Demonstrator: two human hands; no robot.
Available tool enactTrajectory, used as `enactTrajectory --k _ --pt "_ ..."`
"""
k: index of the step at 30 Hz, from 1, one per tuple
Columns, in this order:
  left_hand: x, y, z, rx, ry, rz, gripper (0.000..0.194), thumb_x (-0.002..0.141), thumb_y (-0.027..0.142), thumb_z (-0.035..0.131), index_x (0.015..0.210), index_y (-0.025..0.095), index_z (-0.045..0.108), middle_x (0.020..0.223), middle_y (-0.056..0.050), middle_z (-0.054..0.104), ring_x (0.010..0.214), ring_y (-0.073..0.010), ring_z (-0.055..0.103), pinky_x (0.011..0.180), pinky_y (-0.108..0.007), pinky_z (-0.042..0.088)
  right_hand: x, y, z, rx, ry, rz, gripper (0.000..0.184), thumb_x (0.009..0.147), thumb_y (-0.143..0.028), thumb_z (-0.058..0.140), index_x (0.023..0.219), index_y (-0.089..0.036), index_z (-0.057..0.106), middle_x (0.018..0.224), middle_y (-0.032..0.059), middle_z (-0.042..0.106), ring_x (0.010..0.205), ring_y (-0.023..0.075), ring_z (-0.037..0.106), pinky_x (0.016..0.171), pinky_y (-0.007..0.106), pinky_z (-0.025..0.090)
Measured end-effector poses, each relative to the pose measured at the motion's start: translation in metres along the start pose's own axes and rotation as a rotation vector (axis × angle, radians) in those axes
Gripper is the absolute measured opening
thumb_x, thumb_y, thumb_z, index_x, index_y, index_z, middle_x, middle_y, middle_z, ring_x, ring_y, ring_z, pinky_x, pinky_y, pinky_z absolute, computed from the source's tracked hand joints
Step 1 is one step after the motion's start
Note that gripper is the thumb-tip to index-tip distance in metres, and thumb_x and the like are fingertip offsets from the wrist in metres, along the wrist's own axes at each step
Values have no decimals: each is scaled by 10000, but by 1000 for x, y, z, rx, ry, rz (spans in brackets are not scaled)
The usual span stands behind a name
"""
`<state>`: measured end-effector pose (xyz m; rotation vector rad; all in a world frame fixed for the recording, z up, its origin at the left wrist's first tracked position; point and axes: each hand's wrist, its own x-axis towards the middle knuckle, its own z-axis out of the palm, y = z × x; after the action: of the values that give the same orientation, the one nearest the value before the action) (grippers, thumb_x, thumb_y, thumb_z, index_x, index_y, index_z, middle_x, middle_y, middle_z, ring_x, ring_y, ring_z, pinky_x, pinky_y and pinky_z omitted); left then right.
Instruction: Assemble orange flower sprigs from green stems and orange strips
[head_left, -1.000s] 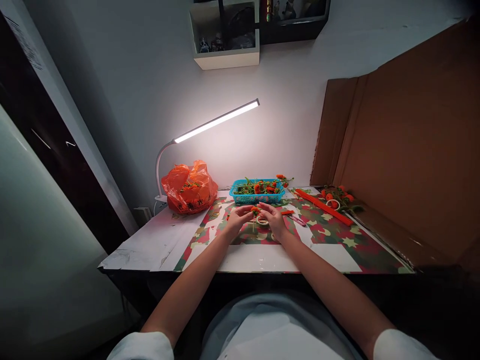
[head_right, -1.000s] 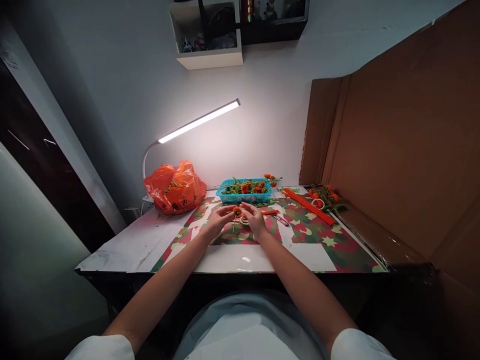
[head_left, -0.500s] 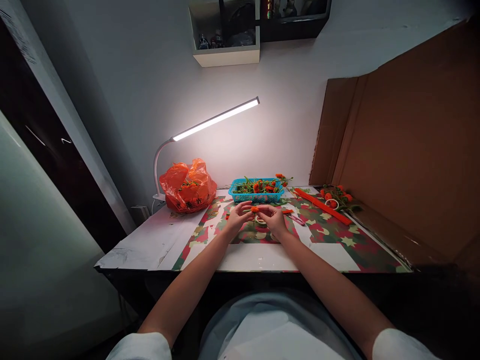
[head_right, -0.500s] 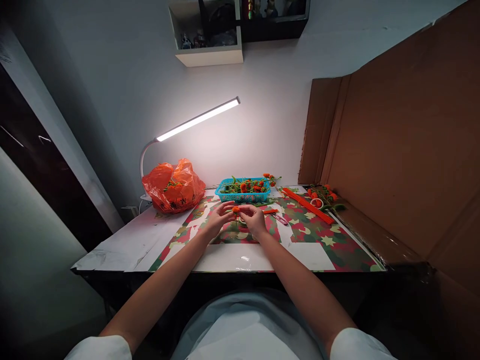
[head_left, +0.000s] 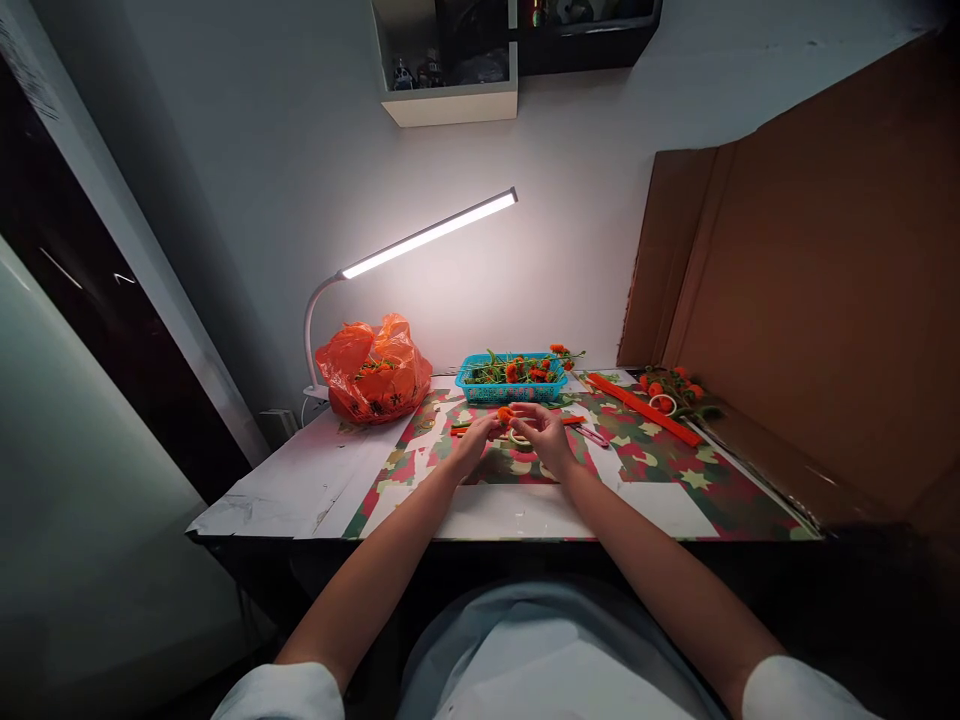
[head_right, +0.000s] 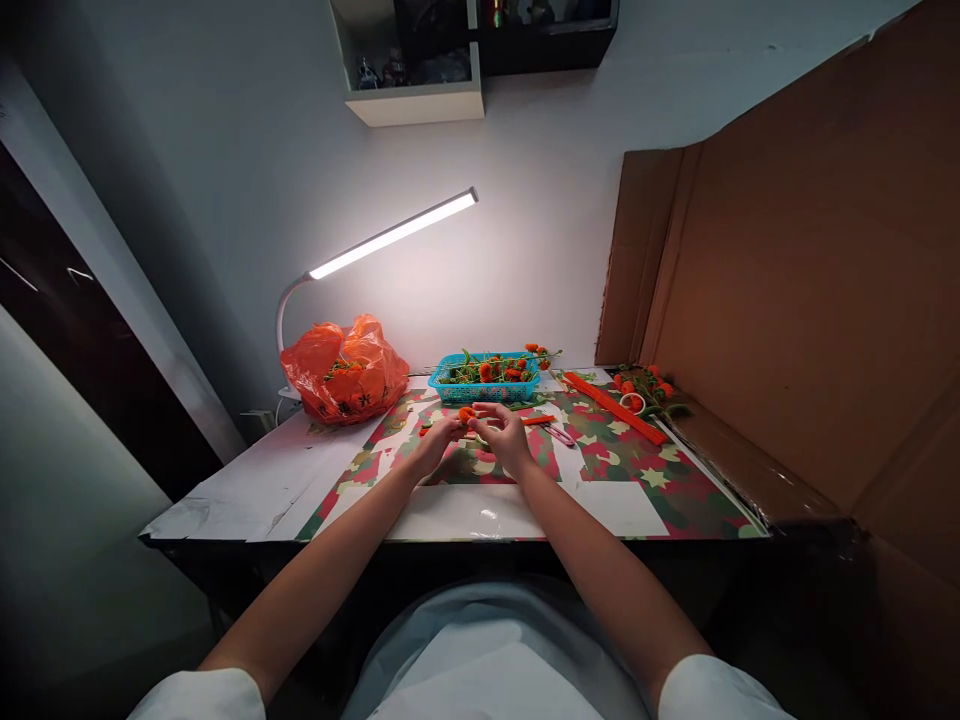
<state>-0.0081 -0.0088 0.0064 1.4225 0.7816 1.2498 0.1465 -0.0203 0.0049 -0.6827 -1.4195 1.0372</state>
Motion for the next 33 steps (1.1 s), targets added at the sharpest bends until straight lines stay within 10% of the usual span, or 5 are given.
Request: enactTrajectory --k 20,33 --pt "-9 0 5 37 -60 -4 285 672 401 708 814 154 699 692 -9 586 682 -142 484 662 -257 376 -2 5 5 -437 -26 -328 198 822 -331 558 959 -212 637 956 77 646 929 224 581 795 340 483" --pt "-6 -2 0 141 -89 7 415 649 551 714 704 147 636 605 21 472 595 -105 367 574 -243 297 -2 11 7 -484 -44 -262 154 849 -305 492 911 -205 591 882 67 600 813 195 565 708 305 480"
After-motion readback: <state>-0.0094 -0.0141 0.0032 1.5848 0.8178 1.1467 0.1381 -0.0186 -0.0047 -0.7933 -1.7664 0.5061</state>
